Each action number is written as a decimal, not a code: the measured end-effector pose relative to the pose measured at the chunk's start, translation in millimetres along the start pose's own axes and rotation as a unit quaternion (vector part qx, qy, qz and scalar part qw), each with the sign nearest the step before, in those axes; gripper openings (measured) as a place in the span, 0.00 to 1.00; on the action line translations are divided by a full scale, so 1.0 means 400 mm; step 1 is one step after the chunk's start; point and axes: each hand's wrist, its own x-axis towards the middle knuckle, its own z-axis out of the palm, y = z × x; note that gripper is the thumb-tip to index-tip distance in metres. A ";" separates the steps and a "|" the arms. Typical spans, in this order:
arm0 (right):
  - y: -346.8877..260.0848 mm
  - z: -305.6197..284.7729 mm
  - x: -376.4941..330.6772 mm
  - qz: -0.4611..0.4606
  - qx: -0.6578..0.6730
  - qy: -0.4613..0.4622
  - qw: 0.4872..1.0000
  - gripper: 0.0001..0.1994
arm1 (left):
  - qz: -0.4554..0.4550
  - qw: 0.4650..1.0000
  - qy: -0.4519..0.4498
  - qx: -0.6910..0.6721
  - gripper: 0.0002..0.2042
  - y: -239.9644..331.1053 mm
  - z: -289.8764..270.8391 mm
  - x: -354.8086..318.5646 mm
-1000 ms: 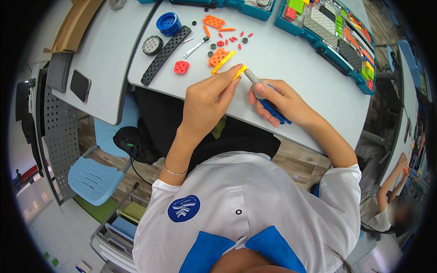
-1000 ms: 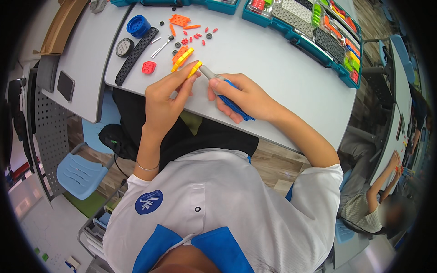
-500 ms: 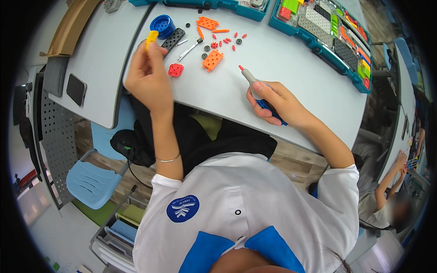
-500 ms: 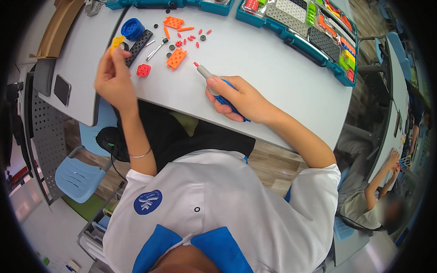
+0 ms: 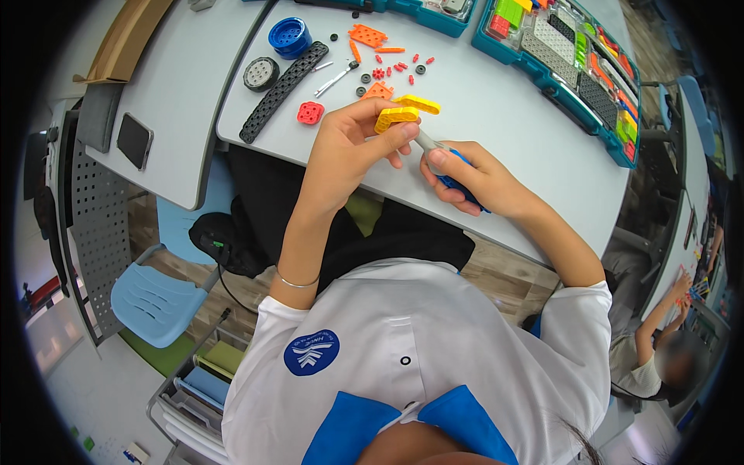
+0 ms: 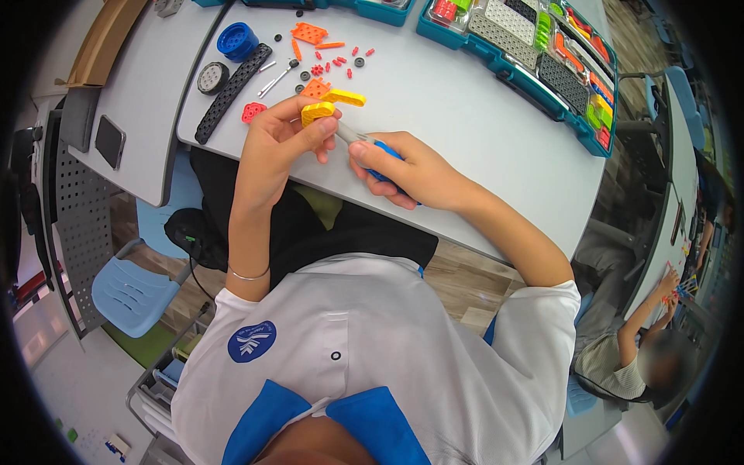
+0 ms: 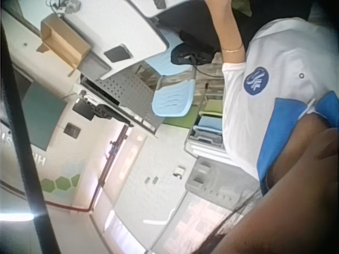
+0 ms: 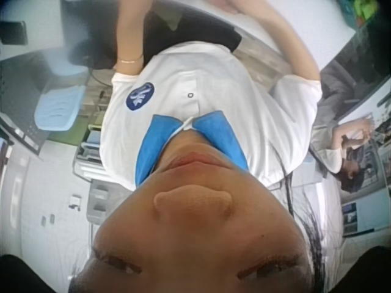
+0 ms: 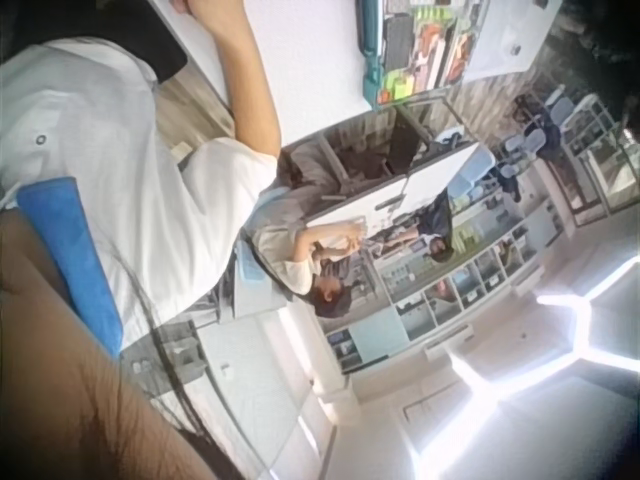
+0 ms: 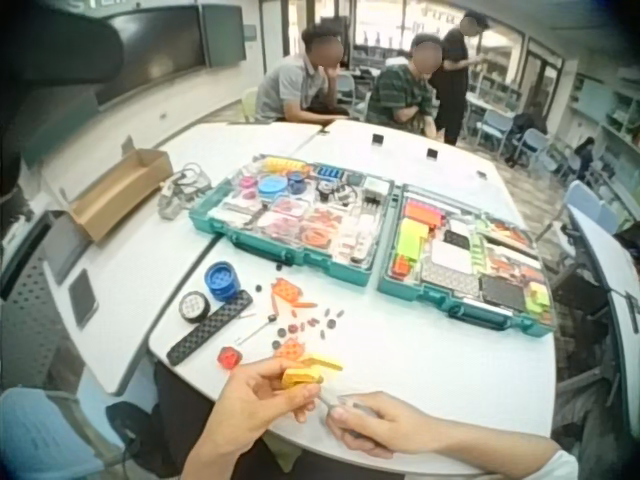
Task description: The person assembles colorful plastic building blocks on a white table. They connect various pieces including a black chain, red and yellow connectors, and a grey circular component, using a screwdriver to secure parts.
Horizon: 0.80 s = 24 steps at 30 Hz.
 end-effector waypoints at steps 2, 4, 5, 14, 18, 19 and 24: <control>0.004 -0.001 0.000 0.001 -0.002 -0.002 1.000 0.22 | 0.004 1.000 -0.004 0.014 0.09 -0.006 -0.011 0.000; -0.004 0.000 0.000 0.010 0.008 -0.002 1.000 0.23 | 0.003 1.000 0.003 0.025 0.09 -0.008 -0.014 0.004; -0.008 0.000 0.000 0.014 0.013 -0.003 1.000 0.23 | 0.000 0.999 0.012 0.030 0.08 -0.008 -0.012 0.006; -0.017 -0.038 0.015 0.024 0.095 -0.032 0.995 0.26 | 0.006 0.999 0.050 -0.011 0.12 -0.017 0.009 0.060; -0.003 -0.067 0.020 0.024 0.159 -0.088 0.983 0.26 | 0.024 0.998 0.047 -0.016 0.12 -0.017 0.021 0.076; 0.004 -0.075 0.024 0.031 0.183 -0.111 0.976 0.26 | 0.019 0.998 0.056 -0.013 0.12 -0.016 0.019 0.078; 0.052 -0.080 0.027 0.031 0.258 -0.210 0.943 0.27 | 0.070 0.990 0.121 0.004 0.11 0.016 -0.059 0.089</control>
